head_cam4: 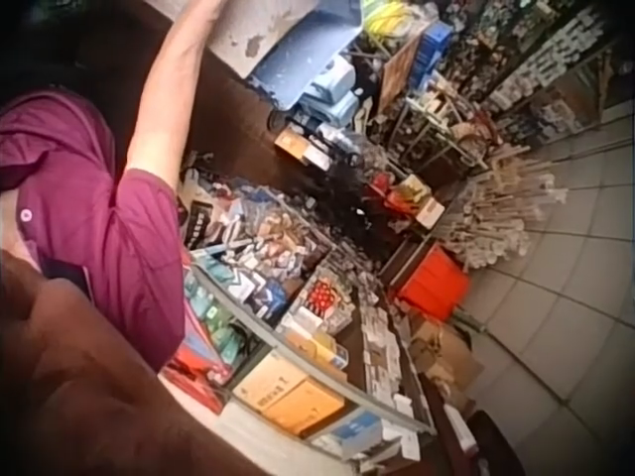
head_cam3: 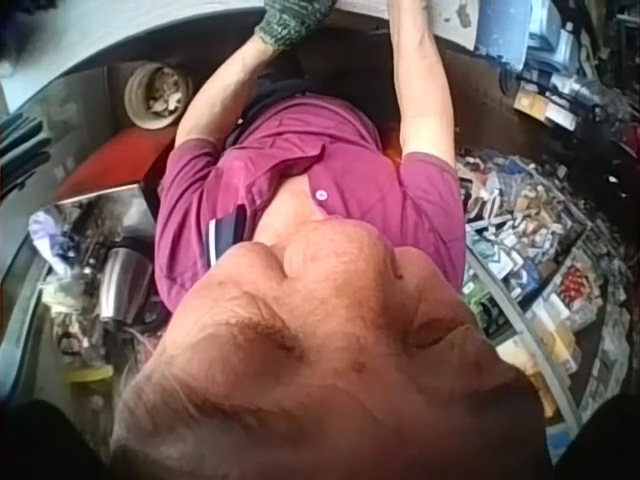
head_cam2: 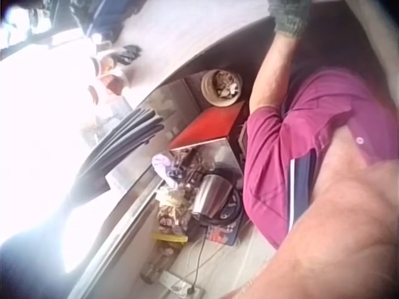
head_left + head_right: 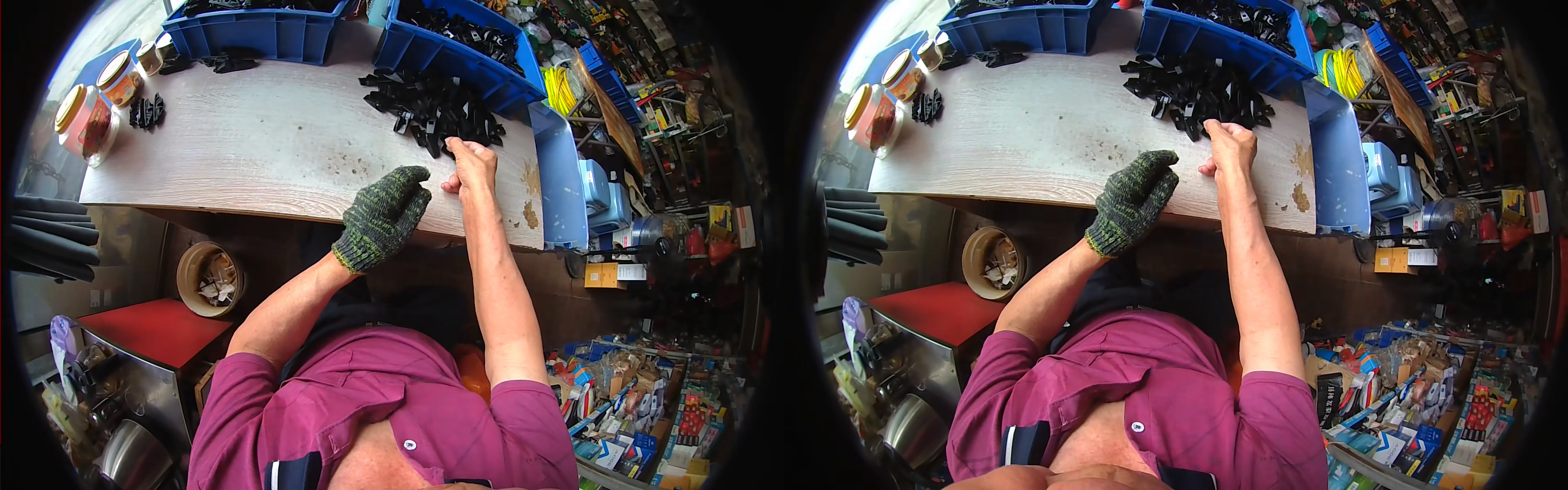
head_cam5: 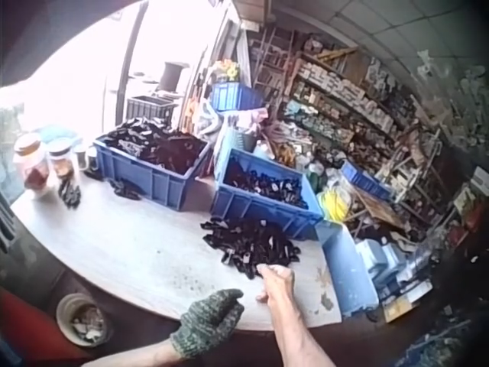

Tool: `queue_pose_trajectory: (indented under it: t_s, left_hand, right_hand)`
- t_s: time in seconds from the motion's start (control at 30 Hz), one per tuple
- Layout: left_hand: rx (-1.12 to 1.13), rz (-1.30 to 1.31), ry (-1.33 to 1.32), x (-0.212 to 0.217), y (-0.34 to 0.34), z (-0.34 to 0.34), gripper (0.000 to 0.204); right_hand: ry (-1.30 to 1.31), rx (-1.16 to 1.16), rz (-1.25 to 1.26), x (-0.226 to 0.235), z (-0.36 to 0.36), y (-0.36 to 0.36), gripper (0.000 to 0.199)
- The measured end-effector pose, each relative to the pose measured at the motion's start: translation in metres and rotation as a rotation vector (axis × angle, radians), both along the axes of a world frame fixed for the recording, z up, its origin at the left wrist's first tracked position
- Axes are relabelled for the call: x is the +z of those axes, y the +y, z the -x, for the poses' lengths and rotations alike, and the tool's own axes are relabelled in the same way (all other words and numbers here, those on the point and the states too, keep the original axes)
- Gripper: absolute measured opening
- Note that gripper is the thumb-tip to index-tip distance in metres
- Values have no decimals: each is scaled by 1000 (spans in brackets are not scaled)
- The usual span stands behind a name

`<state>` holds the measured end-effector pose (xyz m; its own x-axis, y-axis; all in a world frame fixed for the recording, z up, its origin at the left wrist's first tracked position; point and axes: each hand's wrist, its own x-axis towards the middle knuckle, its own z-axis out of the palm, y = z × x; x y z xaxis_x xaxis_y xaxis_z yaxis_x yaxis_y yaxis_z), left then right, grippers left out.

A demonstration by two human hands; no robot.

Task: Sorting and organizing small black plastic hardware components into storage bins on a workbench.

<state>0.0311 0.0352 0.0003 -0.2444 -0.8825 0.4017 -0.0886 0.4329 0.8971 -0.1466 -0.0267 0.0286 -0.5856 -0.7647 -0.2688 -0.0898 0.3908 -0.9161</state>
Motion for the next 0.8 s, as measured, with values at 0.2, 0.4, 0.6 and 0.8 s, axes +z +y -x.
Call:
queue_pose_trajectory:
  t_s: [0.2, 0.4, 0.6, 0.8]
  left_hand:
    - [-11, -27, 47, 1, -3, 0, 26]
    - [-41, -96, 92, -1, -5, -2, 25]
    - [-110, -291, 246, -8, -11, 0, 28]
    - [-178, -558, 186, 8, -32, -2, 36]
  right_hand:
    - [-6, -35, 28, -5, 7, 1, 28]
    - [-71, -2, 56, -5, 11, 9, 21]
    - [-175, 18, 106, -2, 12, 20, 16]
    - [-284, 114, 120, -6, 5, 33, 19]
